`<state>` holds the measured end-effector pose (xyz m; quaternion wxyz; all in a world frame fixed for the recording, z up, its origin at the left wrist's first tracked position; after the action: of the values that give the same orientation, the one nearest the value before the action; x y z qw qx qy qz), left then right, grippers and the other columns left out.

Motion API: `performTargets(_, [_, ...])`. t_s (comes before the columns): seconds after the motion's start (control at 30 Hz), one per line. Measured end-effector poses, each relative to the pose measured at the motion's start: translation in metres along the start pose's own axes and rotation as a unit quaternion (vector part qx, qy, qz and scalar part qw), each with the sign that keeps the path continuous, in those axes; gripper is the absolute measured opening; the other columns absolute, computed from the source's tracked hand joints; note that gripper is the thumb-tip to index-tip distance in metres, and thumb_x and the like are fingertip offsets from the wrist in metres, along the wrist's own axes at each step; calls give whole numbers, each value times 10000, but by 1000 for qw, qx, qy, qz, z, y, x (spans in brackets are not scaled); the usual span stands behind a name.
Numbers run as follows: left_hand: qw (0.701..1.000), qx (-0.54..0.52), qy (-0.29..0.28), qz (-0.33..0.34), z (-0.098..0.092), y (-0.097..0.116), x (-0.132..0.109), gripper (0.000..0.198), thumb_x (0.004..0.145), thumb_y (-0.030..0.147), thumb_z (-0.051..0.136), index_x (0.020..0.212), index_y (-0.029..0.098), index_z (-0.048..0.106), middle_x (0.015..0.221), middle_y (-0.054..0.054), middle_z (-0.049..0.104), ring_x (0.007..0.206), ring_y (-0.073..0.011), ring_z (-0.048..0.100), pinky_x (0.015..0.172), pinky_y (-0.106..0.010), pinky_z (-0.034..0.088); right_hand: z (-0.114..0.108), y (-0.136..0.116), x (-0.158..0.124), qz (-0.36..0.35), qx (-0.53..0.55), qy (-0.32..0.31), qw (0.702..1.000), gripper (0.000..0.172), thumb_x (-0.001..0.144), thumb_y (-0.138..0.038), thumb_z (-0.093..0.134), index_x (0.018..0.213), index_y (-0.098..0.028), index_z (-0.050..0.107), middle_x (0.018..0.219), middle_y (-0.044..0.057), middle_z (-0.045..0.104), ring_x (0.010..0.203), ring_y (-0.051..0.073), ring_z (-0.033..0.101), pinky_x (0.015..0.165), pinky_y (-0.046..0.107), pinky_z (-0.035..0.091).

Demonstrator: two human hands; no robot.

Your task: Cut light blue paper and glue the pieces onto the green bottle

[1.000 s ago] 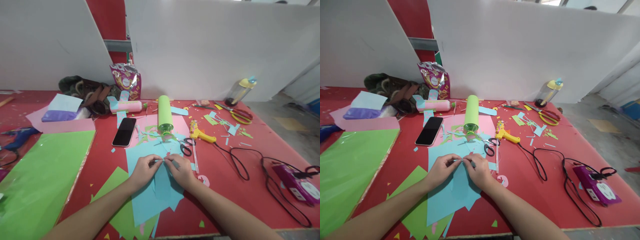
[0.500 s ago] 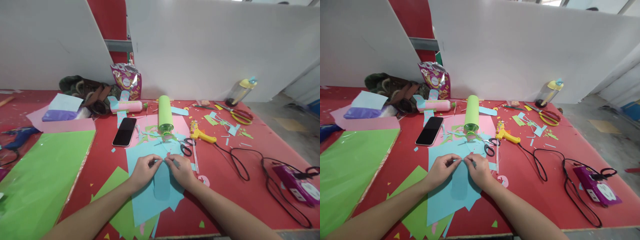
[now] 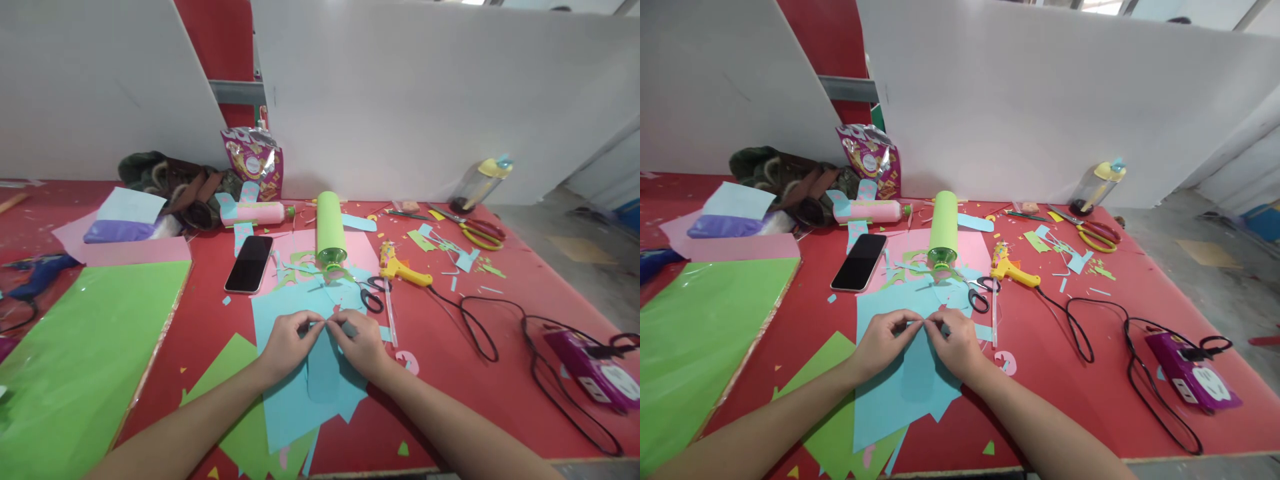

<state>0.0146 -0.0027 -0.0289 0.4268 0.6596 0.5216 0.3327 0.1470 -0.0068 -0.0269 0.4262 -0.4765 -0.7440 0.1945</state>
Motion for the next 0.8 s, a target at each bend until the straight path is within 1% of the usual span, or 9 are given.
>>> performTargets(0.17, [1000, 8, 3, 7, 0, -1, -1, 223, 765, 309, 479, 723, 146, 624, 688, -42, 669, 595, -144, 579, 570, -219, 446, 0, 0, -1, -7, -2, 6, 1000, 137, 765, -204, 506, 646, -187, 571, 579, 23, 628, 555, 140, 583, 541, 232, 467])
performTargets(0.37, [1000, -2, 3, -5, -1, -1, -1, 221, 756, 307, 485, 715, 138, 622, 678, -47, 665, 598, -149, 581, 573, -223, 445, -2, 0, 0, 2, 0, 1, 1000, 154, 770, -208, 492, 637, -188, 566, 577, 24, 627, 553, 144, 582, 547, 240, 468])
performTargets(0.57, [998, -50, 20, -38, -2, -3, 0, 222, 738, 331, 506, 705, 140, 614, 686, -44, 660, 644, -159, 588, 610, -233, 447, -3, 4, 1, 36, 8, -4, 999, 173, 764, -218, 487, 610, -184, 558, 585, 25, 637, 566, 146, 597, 569, 239, 473])
performTargets(0.67, [996, -64, 34, -55, -5, -8, 3, 258, 759, 357, 468, 691, 136, 581, 640, -45, 639, 593, -153, 580, 571, -243, 454, -5, 7, 2, 62, 10, -1, 998, 178, 767, -217, 483, 609, -175, 556, 598, 29, 641, 584, 143, 607, 580, 229, 472])
performTargets(0.8, [991, -93, 55, -77, -8, -14, 8, 279, 790, 369, 391, 737, 134, 531, 662, -55, 630, 542, -137, 573, 541, -254, 472, -8, 11, 5, 94, 13, 1, 995, 196, 778, -226, 468, 608, -171, 549, 547, 13, 610, 513, 123, 579, 509, 203, 455])
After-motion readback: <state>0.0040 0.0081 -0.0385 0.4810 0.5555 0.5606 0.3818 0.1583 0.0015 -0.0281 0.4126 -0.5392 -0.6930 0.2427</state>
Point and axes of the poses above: each hand's wrist, its own x-axis towards the middle knuckle, its own z-axis out of the palm, y = z × x, the point moved 4 cm from there along x, towards the middle knuckle
